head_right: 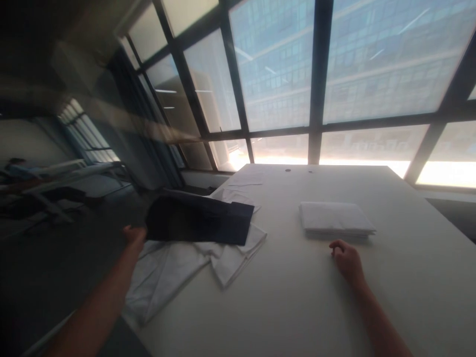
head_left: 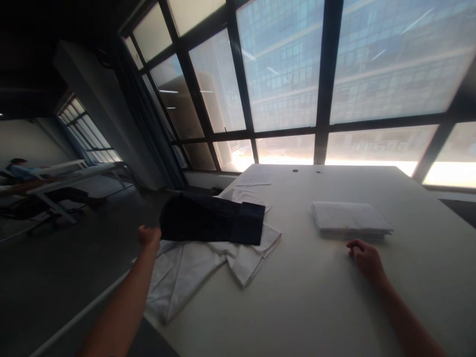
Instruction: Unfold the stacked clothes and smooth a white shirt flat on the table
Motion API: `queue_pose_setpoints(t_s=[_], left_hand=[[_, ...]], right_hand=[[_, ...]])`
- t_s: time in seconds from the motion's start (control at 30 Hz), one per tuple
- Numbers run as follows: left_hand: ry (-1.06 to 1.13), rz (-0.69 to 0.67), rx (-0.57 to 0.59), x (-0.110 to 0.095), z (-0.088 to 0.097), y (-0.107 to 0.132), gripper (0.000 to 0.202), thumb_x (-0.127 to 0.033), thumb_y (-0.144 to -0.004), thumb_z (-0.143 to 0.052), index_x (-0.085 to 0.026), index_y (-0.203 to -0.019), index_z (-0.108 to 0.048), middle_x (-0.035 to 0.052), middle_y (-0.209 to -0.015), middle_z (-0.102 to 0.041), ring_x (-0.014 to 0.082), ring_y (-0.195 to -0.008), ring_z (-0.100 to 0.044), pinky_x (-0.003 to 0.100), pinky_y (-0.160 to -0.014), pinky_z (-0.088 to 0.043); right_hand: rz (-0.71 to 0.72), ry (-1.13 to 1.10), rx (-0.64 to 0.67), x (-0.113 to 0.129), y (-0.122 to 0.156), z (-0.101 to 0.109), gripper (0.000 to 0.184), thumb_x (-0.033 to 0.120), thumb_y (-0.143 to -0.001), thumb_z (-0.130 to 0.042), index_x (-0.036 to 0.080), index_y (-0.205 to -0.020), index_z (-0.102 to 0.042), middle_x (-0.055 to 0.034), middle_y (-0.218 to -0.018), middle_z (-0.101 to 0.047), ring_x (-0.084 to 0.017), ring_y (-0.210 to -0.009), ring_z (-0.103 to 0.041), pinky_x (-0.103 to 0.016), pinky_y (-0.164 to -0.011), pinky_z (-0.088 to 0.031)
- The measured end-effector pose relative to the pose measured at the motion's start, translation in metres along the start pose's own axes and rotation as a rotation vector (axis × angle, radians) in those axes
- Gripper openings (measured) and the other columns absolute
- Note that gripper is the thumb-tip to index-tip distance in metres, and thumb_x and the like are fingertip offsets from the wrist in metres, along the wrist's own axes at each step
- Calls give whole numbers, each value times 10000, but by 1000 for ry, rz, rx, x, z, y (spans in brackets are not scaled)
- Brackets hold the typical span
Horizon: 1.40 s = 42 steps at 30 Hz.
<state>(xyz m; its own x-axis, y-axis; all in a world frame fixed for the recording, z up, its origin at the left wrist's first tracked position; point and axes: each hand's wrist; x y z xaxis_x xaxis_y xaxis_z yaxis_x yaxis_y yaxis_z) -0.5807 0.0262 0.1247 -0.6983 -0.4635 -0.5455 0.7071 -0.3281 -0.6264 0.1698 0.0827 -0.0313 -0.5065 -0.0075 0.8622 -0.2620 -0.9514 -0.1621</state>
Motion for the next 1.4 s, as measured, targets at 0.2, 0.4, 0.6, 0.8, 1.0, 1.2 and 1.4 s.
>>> queue_pose_setpoints(t_s=[0.2, 0.4, 0.6, 0.8, 1.0, 1.2, 1.4], left_hand=[[93, -254, 235, -32, -18, 71, 376, -194, -821, -526, -124, -1183, -600, 147, -1163, -642, 297, -1125, -609, 441, -1023, -461], [275, -185, 897, -146, -76, 157, 514, -338, -715, -793, -116, -1159, -657, 103, -910, -729, 277, -912, -702, 349, -856, -535], [482, -144, 911, -234, -94, 145, 335, -227, -743, -746, -112, -1054, -699, 100, -884, -744, 256, -844, -714, 341, -786, -560], [709, -310, 721, -323, -91, 96, 442, -268, -952, -501, -139, -1371, -554, 142, -1382, -596, 232, -1272, -551, 365, -1065, -433], [691, -938, 1233, -298, -63, 176, 509, -334, -879, -660, -149, -1350, -612, 152, -1415, -584, 274, -1320, -524, 424, -1142, -363], [215, -1005, 1391, -174, 2, 283, 970, -488, -760, -777, -288, -1584, -305, 130, -1645, -248, 416, -1517, -141, 611, -1189, -207], [102, -831, 1133, -158, 16, 270, 681, -12, -829, -425, -213, -1474, -515, 150, -1382, -615, 262, -1274, -581, 384, -1075, -425]], right_hand=[[14, 1, 9, -3, -1, -2, 319, 355, -638, -435, 198, -758, -686, -30, -590, -663, -208, -535, -597, -293, -550, -415], [10, -9, 3, 0, 0, 0, 319, 367, -626, -426, 200, -732, -677, -38, -578, -662, -215, -531, -602, -299, -546, -423], [3, -42, 1, 5, 2, -1, 325, 373, -631, -412, 204, -730, -671, -29, -551, -646, -216, -512, -589, -302, -533, -412], [11, -33, -8, 7, 1, 1, 317, 359, -632, -426, 202, -733, -682, -35, -581, -666, -219, -547, -613, -299, -555, -423], [11, -15, -8, 4, 0, 2, 308, 353, -641, -431, 200, -732, -683, -41, -589, -672, -219, -547, -620, -299, -556, -434], [0, -12, 1, 2, 0, -1, 312, 350, -643, -435, 202, -748, -688, -31, -595, -674, -212, -542, -610, -295, -548, -425], [2, 5, -2, 1, -1, 1, 337, 355, -626, -437, 190, -760, -700, -39, -590, -675, -207, -507, -595, -296, -521, -410]])
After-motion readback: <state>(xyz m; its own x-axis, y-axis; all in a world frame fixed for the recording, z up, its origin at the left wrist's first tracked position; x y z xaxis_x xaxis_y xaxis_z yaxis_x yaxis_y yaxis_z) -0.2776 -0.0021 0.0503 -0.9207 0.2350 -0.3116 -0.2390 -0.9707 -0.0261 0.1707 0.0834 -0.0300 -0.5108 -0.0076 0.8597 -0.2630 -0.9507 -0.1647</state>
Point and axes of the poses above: each hand's wrist, its own y-axis away from the middle knuckle, its own z-axis out of the back of the hand, x = y × z
